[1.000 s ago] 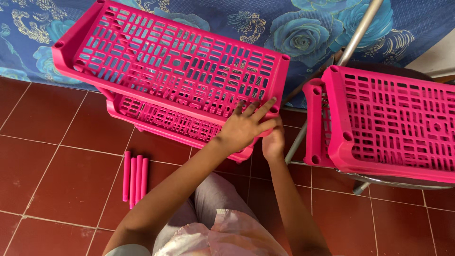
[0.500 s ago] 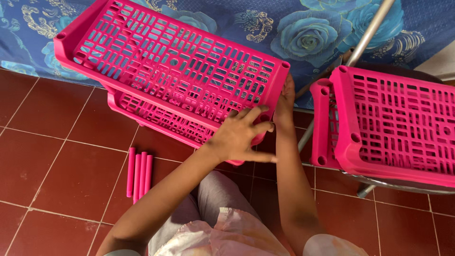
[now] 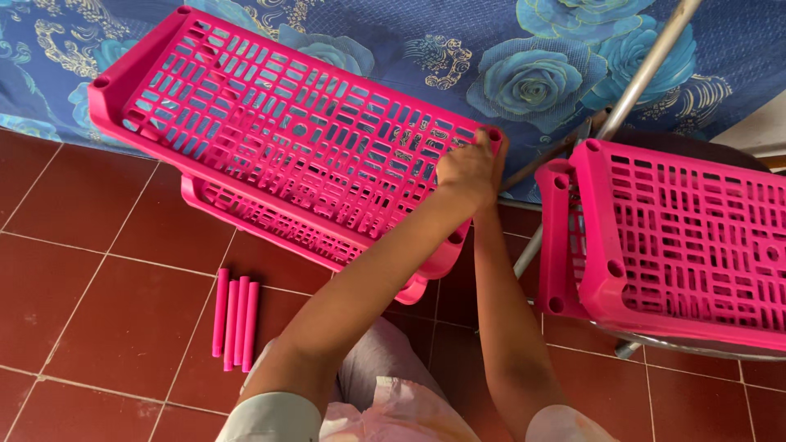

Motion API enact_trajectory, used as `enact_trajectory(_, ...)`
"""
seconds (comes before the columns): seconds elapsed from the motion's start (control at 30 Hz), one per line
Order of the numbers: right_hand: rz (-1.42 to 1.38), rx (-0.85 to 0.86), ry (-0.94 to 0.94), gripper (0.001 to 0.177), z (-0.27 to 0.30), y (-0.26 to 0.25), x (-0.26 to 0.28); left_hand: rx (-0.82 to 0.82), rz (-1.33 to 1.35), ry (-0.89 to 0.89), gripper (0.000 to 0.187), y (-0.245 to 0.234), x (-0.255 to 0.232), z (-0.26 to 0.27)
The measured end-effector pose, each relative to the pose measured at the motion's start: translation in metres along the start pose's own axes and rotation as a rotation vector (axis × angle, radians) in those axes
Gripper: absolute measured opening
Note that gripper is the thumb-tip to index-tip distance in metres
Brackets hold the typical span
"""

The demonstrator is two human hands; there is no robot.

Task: The person assembles a pink plastic storage rack by inserting curved handles and straight poles into the shelves. They repeatedly remove and reinsert the poles and handles, stacking the shelves on a chair and the floor during the process.

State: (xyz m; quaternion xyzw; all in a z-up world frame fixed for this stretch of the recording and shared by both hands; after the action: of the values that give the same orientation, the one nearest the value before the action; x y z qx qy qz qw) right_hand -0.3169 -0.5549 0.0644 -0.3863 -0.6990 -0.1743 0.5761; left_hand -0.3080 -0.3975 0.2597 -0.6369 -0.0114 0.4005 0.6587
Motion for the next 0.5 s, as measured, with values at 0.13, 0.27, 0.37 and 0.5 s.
enact_trajectory(0.13, -0.107, -0.146, -0.207, 0.056, 0.003, -0.014, 0.010, 0.001, 0.098, 0.055, 0.097, -0.014, 0.006, 0.010)
enact_trajectory(0.27, -0.642, -0.014, 0.008, 0.047, -0.007, 0.001, -0.019, 0.000, 0.132, 0.079, 0.099, -0.039, 0.002, 0.027)
enact_trajectory(0.37, -0.977, 0.105, -0.081, 0.048, -0.005, 0.007, -0.001, -0.077, 0.166, 0.117, 0.087, -0.058, -0.001, 0.038)
enact_trajectory(0.5, -0.687, -0.247, 0.064, 0.062, 0.039, -0.023, 0.052, -0.108, 0.190, 0.154, 0.068, -0.068, -0.001, 0.044)
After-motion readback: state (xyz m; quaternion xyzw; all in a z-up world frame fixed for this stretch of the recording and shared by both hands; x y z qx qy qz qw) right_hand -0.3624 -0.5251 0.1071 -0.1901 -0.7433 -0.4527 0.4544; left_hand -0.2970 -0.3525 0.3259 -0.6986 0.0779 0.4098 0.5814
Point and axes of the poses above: each hand's wrist, its own z-axis away from the middle knuckle, its own y-axis out of the palm, x = y × z, the point moved 8 cm from there along -z, towards the middle knuckle, and after that the axes turned 8 degrees about z, right-handed, at the moved point
